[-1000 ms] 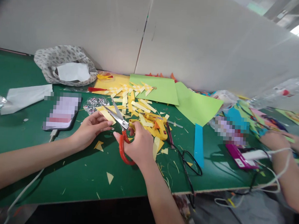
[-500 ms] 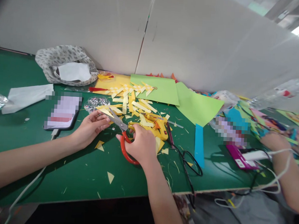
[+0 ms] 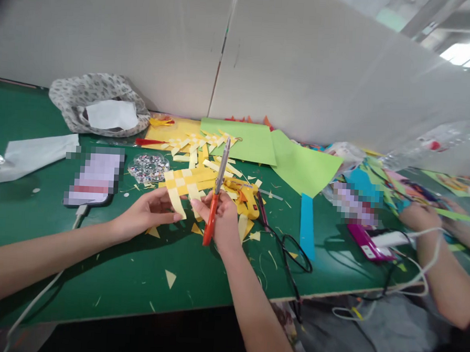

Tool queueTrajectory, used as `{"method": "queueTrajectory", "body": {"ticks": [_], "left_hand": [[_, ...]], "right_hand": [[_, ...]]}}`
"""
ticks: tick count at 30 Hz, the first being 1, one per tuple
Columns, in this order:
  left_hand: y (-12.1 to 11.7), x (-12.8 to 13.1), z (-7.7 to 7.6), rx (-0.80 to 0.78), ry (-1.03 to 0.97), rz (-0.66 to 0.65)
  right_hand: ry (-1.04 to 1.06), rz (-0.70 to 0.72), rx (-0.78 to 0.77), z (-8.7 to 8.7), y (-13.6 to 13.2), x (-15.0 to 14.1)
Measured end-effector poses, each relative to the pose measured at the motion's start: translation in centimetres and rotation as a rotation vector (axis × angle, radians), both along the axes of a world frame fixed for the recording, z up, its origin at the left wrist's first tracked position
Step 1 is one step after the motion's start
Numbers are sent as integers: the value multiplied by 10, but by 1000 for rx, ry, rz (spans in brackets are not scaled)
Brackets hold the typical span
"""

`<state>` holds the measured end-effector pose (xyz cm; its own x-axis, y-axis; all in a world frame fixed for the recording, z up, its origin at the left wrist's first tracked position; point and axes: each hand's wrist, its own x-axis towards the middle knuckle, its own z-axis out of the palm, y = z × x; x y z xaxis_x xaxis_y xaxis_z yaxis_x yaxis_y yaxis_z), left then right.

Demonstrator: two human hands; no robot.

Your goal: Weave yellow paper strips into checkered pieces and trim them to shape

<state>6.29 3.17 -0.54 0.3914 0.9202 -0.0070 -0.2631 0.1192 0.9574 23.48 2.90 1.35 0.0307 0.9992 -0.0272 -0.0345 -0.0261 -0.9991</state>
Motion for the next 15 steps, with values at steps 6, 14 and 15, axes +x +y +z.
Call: {"method": "queueTrajectory", "body": {"ticks": [6,14,15], "left_hand": [[-3,1,3,-56,7,5],[-4,-5,5,28,-69,-117],[-4,-4,5,10,-68,-85]], "right_hand": [[-63,40,49,-8,-2,0],[-83,40,32,-4,-3,0],[-90,43,33,-4,-3,0]]}}
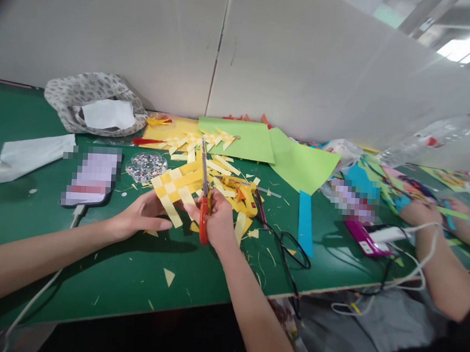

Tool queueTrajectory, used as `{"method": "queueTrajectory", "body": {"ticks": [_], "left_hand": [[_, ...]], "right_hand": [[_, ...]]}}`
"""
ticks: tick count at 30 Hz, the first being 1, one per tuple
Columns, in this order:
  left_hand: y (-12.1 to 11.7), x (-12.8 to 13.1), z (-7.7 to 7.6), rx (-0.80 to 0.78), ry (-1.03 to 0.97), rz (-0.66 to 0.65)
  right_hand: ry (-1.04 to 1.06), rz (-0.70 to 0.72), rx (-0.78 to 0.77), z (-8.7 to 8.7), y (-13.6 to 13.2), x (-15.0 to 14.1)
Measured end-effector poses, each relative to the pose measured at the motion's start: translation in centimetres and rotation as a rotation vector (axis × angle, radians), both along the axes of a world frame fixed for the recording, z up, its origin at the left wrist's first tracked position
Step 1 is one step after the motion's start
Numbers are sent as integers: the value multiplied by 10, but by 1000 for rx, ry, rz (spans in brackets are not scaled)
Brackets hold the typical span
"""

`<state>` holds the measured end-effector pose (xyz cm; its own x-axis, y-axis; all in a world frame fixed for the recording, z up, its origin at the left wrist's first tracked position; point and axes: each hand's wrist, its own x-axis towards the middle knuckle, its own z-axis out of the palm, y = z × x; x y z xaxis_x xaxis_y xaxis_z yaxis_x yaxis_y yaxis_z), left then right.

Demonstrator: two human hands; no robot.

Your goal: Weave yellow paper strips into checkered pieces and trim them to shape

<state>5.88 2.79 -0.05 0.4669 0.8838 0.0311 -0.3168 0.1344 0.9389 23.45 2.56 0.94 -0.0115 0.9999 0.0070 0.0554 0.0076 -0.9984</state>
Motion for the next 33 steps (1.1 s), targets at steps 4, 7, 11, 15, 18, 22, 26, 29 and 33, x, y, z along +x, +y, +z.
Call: {"method": "queueTrajectory", "body": {"ticks": [4,7,11,15,18,22,26,29,33], "left_hand": [[3,3,-5,-126,92,201],[6,3,-8,-192,59,290],[7,2,-7,-209,16,278],[6,2,-7,-162,69,222],[6,2,-8,-147,86,230],[7,2,-7,-159,60,251],[6,2,-5,-179,10,234],[7,2,-7,-146,27,308],[9,1,-8,-89,15,449]], "right_hand": [[-57,8,3,-4,0,0],[-36,-20,-5,-5,1,0],[88,-125,6,-3,2,1],[168,-205,-24,1,4,1],[171,-207,-39,2,4,1],[122,-175,-39,0,3,1],[32,-156,-10,-2,3,1],[-186,-241,98,0,0,2],[-740,-275,333,2,-4,4]]}}
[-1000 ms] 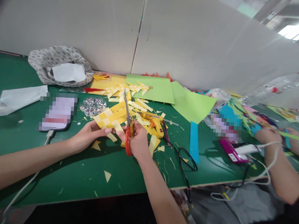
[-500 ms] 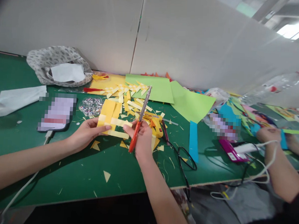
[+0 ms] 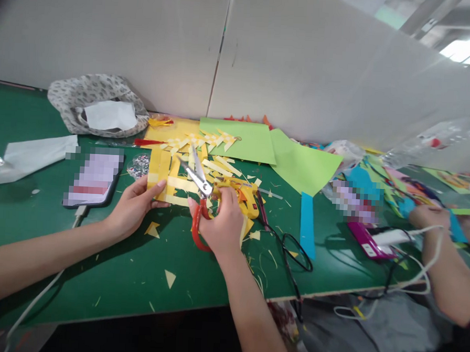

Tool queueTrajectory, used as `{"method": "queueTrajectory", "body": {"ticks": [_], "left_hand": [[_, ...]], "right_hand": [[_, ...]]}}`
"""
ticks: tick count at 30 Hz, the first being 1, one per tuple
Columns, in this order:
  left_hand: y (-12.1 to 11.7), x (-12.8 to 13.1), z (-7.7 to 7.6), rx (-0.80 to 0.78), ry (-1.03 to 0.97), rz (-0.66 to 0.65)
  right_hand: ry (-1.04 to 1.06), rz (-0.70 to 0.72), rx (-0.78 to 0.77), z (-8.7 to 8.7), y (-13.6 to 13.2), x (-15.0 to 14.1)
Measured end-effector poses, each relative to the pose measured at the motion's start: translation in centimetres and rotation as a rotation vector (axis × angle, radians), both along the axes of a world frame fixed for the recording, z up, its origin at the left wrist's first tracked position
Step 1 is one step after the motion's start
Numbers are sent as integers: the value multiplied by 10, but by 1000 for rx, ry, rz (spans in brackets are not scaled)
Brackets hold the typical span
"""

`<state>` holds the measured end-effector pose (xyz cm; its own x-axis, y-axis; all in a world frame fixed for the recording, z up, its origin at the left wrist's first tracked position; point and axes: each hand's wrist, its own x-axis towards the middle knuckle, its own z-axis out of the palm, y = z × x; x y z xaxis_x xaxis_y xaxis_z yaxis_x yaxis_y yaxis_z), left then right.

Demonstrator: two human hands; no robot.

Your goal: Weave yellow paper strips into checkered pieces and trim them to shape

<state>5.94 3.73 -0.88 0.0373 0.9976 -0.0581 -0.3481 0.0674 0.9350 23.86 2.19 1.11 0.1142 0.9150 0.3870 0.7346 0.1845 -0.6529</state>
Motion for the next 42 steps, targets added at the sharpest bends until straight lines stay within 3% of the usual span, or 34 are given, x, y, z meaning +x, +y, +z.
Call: {"method": "queueTrajectory", "body": {"ticks": [4,9,18,30,42], "left_hand": [[0,0,2,29,33,29],[0,0,0,59,96,33],[1,-1,-4,97,178,57],[5,-1,0,2,30,163],[4,-3,-3,-19,7,103]], "right_hand": [[-363,33,64,-4,2,0],[-486,39,58,-10,4,2],[-512,78,12,-3,4,8],[-462,142,-182,3,3,10],[-473,154,-148,1,4,13]]}}
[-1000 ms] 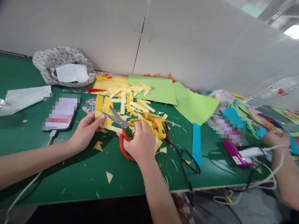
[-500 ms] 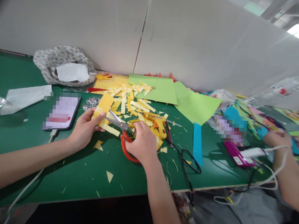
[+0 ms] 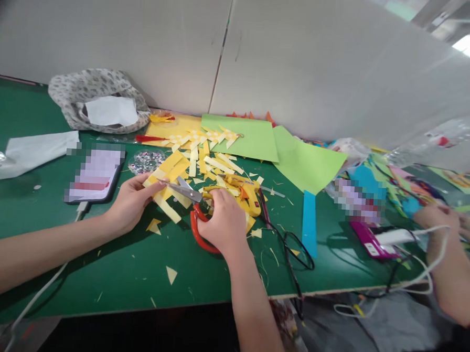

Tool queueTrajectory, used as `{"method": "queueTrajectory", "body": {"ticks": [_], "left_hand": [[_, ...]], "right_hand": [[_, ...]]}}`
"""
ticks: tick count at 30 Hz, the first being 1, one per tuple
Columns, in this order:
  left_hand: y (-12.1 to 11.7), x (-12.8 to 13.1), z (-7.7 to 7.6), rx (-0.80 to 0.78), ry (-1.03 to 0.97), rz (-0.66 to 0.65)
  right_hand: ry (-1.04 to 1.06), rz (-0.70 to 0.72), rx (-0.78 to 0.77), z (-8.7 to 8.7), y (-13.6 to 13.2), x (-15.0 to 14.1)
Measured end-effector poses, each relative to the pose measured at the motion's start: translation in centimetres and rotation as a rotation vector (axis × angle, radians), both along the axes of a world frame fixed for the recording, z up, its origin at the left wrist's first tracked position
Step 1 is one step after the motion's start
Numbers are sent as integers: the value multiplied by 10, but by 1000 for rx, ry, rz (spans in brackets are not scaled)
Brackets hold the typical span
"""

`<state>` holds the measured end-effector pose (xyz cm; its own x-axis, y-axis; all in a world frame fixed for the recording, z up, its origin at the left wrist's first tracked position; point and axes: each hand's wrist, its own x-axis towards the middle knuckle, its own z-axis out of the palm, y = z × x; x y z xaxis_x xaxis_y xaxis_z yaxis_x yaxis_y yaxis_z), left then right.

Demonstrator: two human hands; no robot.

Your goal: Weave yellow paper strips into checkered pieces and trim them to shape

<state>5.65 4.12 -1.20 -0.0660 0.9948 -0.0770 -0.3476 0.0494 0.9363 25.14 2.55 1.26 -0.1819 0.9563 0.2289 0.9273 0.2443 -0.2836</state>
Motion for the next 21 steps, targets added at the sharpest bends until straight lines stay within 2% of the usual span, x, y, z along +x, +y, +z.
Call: {"method": "queueTrajectory", "body": {"ticks": [9,21], "left_hand": [[-1,1,-1,13,-15,-88],[-2,1,0,38,30,-76]], "right_hand": [[27,39,40,-3,-2,-6],[30,44,54,-2,-2,-6]]}}
